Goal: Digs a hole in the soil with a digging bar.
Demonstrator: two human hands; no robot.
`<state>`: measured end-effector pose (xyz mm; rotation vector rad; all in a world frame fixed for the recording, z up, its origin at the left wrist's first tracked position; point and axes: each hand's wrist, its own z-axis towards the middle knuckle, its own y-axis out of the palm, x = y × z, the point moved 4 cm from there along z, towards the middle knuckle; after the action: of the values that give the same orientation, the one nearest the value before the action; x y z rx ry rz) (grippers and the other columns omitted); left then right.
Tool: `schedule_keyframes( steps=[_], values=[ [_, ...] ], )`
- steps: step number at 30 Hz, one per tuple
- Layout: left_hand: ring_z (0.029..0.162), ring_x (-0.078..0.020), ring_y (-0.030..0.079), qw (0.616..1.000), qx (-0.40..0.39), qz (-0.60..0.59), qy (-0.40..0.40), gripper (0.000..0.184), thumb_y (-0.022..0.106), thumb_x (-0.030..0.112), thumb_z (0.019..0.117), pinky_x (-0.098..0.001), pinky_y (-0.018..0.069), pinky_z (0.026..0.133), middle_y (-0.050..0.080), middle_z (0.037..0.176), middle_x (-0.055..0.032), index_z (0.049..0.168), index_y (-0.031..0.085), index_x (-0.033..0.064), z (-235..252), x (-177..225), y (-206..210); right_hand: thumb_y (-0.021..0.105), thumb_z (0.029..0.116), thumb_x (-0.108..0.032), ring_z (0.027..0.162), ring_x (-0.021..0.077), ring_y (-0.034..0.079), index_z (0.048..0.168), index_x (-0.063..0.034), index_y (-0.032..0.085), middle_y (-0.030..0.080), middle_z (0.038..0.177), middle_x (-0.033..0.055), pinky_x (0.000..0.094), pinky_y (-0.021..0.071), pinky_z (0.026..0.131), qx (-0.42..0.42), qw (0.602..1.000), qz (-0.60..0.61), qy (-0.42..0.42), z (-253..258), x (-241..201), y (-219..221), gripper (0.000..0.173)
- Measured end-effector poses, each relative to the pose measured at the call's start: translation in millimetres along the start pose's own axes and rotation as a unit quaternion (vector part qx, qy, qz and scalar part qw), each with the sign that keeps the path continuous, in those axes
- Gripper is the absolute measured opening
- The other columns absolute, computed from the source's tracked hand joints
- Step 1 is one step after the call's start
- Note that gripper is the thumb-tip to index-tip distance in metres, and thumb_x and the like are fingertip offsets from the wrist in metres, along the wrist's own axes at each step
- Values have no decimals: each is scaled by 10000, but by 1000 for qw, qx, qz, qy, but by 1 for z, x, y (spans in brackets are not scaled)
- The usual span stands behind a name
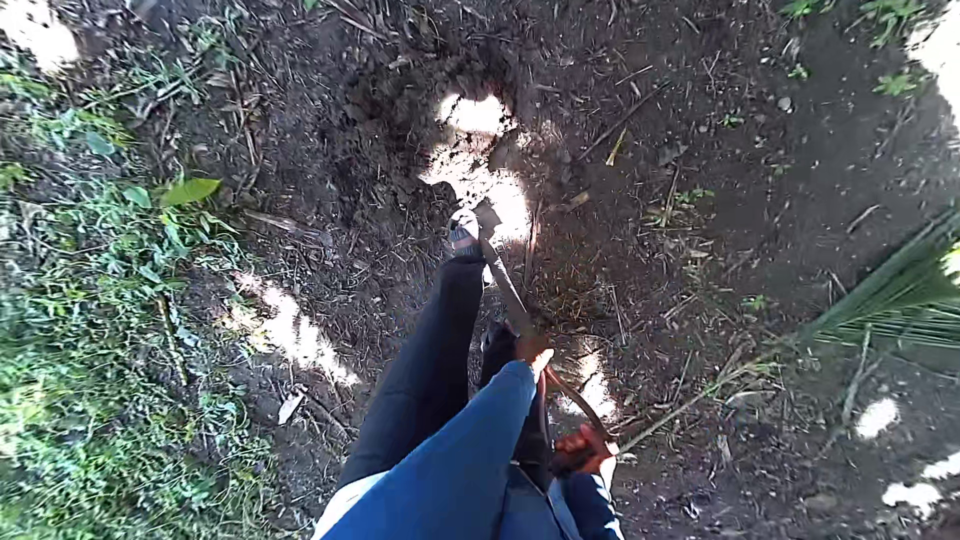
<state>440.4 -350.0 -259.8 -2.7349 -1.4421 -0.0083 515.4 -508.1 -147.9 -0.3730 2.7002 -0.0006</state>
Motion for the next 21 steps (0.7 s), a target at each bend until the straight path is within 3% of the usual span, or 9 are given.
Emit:
schedule_keyframes(
  steps=[1, 3, 7, 9, 13, 15, 17, 19, 21],
  values=[
    [1184, -319, 644, 1000, -1, -23, -3, 589, 761, 222, 919, -473, 532, 1021, 637, 1291, -255, 1370, 538, -85, -4, -4, -14, 307, 1048, -166, 398, 99, 549, 729, -182, 516, 535, 474, -57, 305, 526, 436, 8, 1000, -7, 0, -20, 7, 15, 382],
    [869, -228, 677, 995, -5, -95, -1, 439, 717, 130, 949, -393, 587, 788, 672, 1050, -179, 1304, 557, -72, -12, 1, -40, 328, 1042, -131, 405, 96, 540, 749, -161, 507, 519, 482, -55, 304, 523, 444, 1, 1000, -22, 4, -56, 6, 56, 344],
    [784, -240, 647, 993, 14, -116, 2, 428, 699, 161, 949, -422, 573, 698, 643, 996, -172, 1290, 539, -43, -37, 44, -93, 459, 942, -119, 430, 157, 555, 717, -128, 544, 527, 502, -10, 384, 548, 480, -44, 998, 8, 35, -90, -11, 136, 241],
    [794, -255, 668, 989, 5, -141, 31, 436, 737, 200, 934, -441, 588, 718, 668, 994, -184, 1259, 577, -42, -51, 77, -103, 490, 972, -129, 438, 177, 583, 809, -112, 561, 555, 526, 5, 410, 575, 480, -63, 998, 6, -8, -86, -43, 174, 178],
    [470, -146, 551, 981, -72, -180, 27, 309, 540, 330, 1059, -297, 512, 463, 558, 632, -45, 982, 569, 33, -90, 145, -92, 516, 1064, -178, 519, 193, 649, 1086, -26, 554, 631, 634, 57, 394, 614, 525, -76, 991, -69, -87, -63, -112, 222, 158],
    [444, -129, 495, 981, -85, -175, 13, 335, 491, 375, 1077, -279, 469, 434, 512, 619, -22, 971, 555, 64, -94, 155, -91, 539, 1055, -258, 643, 227, 718, 1192, 21, 543, 710, 796, 127, 396, 636, 579, -133, 966, -200, -95, -59, -126, 214, 310],
    [445, -120, 490, 979, -111, -171, 20, 356, 442, 398, 1083, -266, 458, 428, 529, 634, -22, 974, 551, 77, -98, 149, -87, 584, 1013, -287, 813, 230, 765, 1256, 76, 573, 762, 976, 153, 393, 653, 728, -214, 867, -428, -142, -57, -148, 178, 437],
    [430, -121, 479, 976, -130, -174, 32, 410, 417, 442, 1097, -271, 460, 418, 505, 614, -18, 948, 529, 76, -104, 127, -77, 702, 974, -260, 965, 241, 751, 1234, 36, 673, 759, 1095, 146, 444, 618, 896, -217, 767, -559, -229, -59, -183, 114, 395],
    [424, -129, 481, 976, -127, -169, 49, 443, 440, 466, 1095, -283, 478, 423, 477, 588, -17, 921, 512, 65, -105, 102, -65, 641, 984, -143, 907, 240, 757, 1150, 34, 688, 762, 1037, 135, 422, 649, 834, -151, 839, -404, -333, -82, -238, 40, 248]
  ],
)
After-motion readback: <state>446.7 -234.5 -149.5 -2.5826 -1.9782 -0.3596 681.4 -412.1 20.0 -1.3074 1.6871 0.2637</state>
